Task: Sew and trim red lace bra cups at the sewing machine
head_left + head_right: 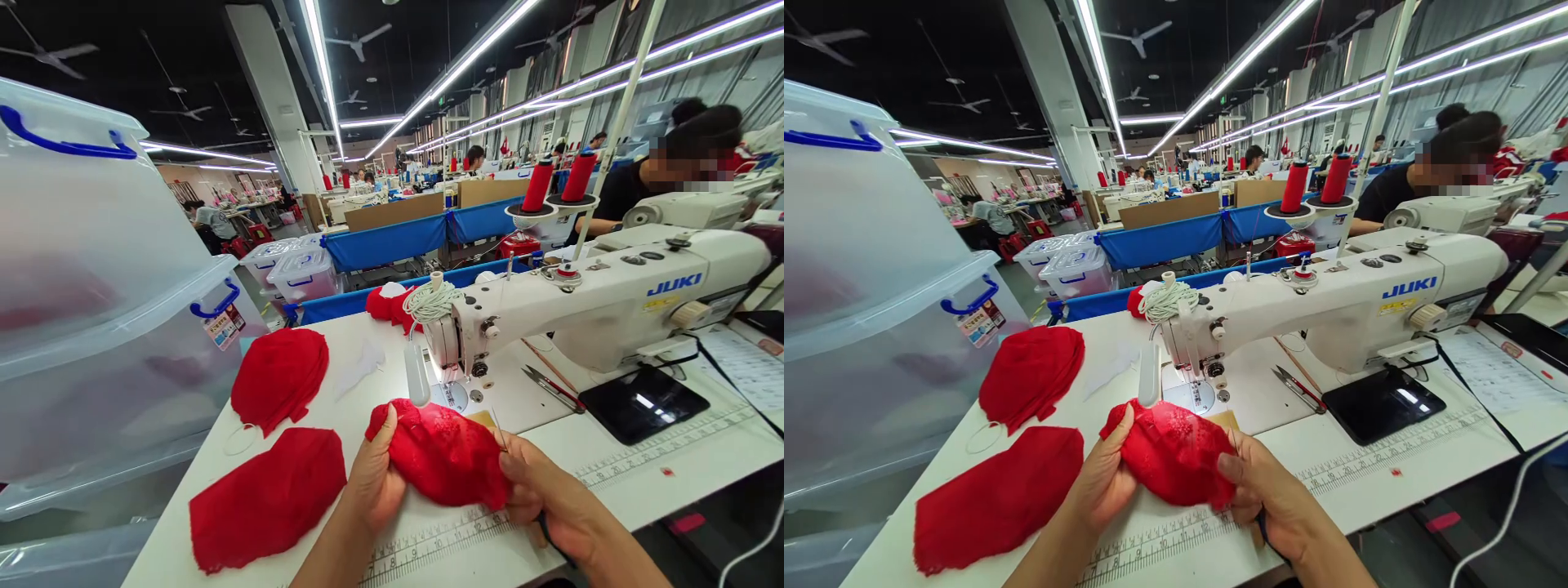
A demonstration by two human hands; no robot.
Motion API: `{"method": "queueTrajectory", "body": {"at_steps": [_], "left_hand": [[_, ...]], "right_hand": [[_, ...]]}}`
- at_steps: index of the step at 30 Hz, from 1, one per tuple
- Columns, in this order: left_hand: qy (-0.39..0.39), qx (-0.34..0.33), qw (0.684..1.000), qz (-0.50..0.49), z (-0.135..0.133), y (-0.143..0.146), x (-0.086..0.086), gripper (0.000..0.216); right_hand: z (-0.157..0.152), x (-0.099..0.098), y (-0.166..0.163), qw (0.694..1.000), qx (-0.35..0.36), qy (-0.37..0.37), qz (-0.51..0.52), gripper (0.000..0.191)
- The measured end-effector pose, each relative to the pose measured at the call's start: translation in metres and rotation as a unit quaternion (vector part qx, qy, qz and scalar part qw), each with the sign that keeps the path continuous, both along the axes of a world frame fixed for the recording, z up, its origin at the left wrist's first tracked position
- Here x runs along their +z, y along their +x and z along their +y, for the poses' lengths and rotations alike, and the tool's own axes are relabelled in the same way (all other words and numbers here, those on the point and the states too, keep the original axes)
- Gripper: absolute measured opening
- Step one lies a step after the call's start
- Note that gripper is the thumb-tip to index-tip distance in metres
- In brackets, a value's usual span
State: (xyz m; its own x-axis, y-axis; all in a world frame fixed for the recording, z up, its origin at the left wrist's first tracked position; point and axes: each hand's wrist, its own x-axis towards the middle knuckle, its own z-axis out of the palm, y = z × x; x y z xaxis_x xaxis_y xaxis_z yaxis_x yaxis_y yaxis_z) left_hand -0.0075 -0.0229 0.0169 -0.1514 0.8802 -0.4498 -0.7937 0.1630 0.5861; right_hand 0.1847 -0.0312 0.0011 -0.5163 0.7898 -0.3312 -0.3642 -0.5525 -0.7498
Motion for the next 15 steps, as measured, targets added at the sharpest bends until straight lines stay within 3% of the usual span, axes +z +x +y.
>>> {"method": "queueTrajectory", "body": {"at_steps": [4, 9, 15], "left_hand": [[0.007, 0.014, 1.000, 0.009, 0.000, -0.002, 0.001, 0.016], [0.012, 0.001, 1.000, 0.010, 0.000, -0.003, -0.001, 0.014], [0.015, 0.011, 1.000, 0.015, -0.001, -0.003, -0.004, 0.014]], "right_hand": [[-0.002, -0.002, -0.008, 0.993, -0.091, 0.014, -0.074, 0.049], [0.008, -0.002, -0.005, 0.973, -0.221, -0.061, -0.017, 0.054], [0.010, -0.004, -0.007, 0.966, -0.250, -0.062, 0.008, 0.057]]}}
